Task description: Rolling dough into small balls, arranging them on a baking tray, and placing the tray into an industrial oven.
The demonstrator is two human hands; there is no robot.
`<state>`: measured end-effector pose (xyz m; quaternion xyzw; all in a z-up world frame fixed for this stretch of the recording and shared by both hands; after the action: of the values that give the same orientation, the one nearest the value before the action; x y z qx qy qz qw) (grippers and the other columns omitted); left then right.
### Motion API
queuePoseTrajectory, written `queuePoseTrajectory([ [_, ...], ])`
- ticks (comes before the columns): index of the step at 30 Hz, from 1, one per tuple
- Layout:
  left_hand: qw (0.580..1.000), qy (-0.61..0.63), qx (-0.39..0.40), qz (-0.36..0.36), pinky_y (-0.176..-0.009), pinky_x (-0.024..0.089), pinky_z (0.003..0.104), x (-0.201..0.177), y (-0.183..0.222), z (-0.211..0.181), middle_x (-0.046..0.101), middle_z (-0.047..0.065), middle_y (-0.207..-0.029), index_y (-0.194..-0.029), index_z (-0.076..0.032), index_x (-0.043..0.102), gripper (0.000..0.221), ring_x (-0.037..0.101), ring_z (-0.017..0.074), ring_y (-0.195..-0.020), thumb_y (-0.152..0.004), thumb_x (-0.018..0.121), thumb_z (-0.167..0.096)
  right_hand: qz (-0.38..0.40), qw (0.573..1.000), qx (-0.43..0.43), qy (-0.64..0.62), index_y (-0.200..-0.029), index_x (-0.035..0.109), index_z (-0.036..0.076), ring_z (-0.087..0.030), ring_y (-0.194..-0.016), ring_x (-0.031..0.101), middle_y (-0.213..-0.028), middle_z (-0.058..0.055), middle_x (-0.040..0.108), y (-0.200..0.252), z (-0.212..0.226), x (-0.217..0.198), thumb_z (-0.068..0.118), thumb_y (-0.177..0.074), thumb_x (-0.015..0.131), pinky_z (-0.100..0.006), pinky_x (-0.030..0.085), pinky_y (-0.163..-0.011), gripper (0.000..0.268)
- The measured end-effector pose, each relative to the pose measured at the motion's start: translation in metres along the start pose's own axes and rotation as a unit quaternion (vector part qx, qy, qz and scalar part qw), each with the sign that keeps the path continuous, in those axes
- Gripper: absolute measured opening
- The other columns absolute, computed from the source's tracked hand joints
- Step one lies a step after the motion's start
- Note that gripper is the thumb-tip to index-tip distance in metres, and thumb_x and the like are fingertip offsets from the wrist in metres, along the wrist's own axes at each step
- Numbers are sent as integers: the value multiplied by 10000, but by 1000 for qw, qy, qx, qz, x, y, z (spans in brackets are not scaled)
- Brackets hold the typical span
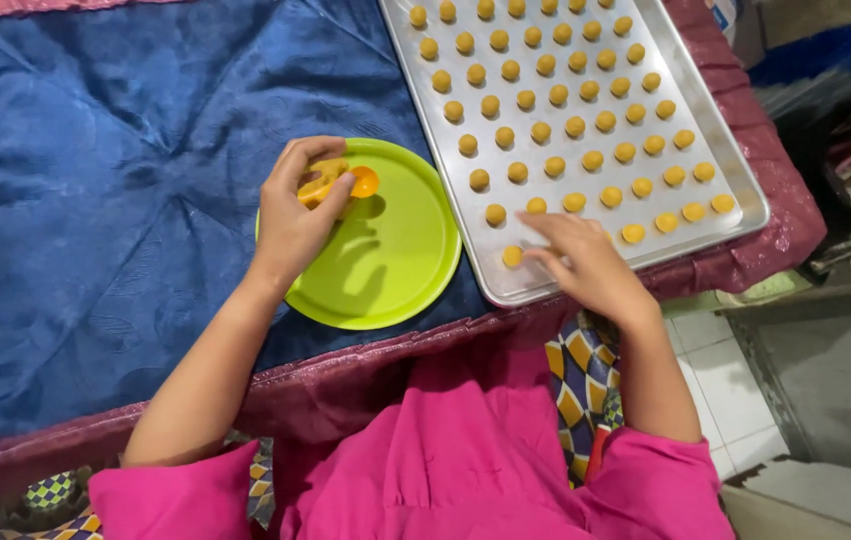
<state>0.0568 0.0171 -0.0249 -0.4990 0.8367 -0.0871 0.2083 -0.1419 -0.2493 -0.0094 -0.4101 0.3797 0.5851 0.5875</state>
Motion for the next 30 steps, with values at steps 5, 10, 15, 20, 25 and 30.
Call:
queuePoseTrajectory([
  [5, 996, -17, 51, -78, -979, 513, 368, -12, 0, -5, 645, 14, -1163, -1229, -135, 668, 234, 653, 200, -1153, -996, 650, -118, -189, 978, -43, -72, -1311, 692, 114, -269, -1096, 693, -1210, -64, 725, 8, 3, -5, 53, -990, 661, -403, 500, -1004, 329],
  [10, 989, -47, 98, -99, -959, 513, 379, -22, -1, -8, 653, 28, -1105, -1153, -129, 697, 183, 663, 232, -1116, -984, 647, -77, -139, 980, -120, -75, -1264, 698, 85, -329, -1078, 691, -1154, -119, 724, -2, 49, 28, 115, -964, 685, -446, 497, -991, 302],
  [15, 983, -68, 135, -100, -971, 503, 403, -23, -6, 0, 658, 41, -1066, -1080, -133, 719, 168, 664, 271, -1093, -949, 659, -48, -89, 973, -211, 21, -1192, 710, 159, -247, -1069, 659, -1132, -29, 691, -16, 76, 58, 237, -934, 741, -396, 460, -930, 270],
  [20, 942, -309, 130, 24, -935, 448, 486, -11, -6, 10, 589, 20, -1070, -956, -159, 695, 112, 579, 277, -1082, -857, 747, -162, -70, 970, -225, 58, -1005, 723, 212, -189, -1003, 608, -1013, 40, 652, -23, 74, 79, 248, -894, 768, -360, 416, -901, 126],
  [25, 921, -370, 114, 46, -943, 429, 467, -4, -3, 20, 553, 1, -1076, -979, -173, 689, 123, 551, 242, -1055, -880, 748, -218, -85, 965, -243, 49, -911, 725, 222, -167, -909, 616, -909, 55, 637, -26, 76, 78, 198, -904, 754, -345, 421, -865, 38],
  [30, 917, -375, 132, 26, -926, 429, 488, 3, -1, 28, 548, 23, -1087, -1001, -155, 666, 172, 548, 255, -1056, -867, 762, -204, -65, 960, -271, 29, -874, 727, 206, -170, -837, 620, -838, 49, 628, -32, 80, 69, 188, -925, 724, -339, 442, -811, 53],
])
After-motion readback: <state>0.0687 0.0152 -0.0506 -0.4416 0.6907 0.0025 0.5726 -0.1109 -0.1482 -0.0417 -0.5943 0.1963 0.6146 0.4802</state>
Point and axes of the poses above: each hand's wrist, its own y-axis away from the middle knuckle, its own x-axis out of the palm, z = x × y, the point moved 5 cm from there along -y, towards the middle knuckle
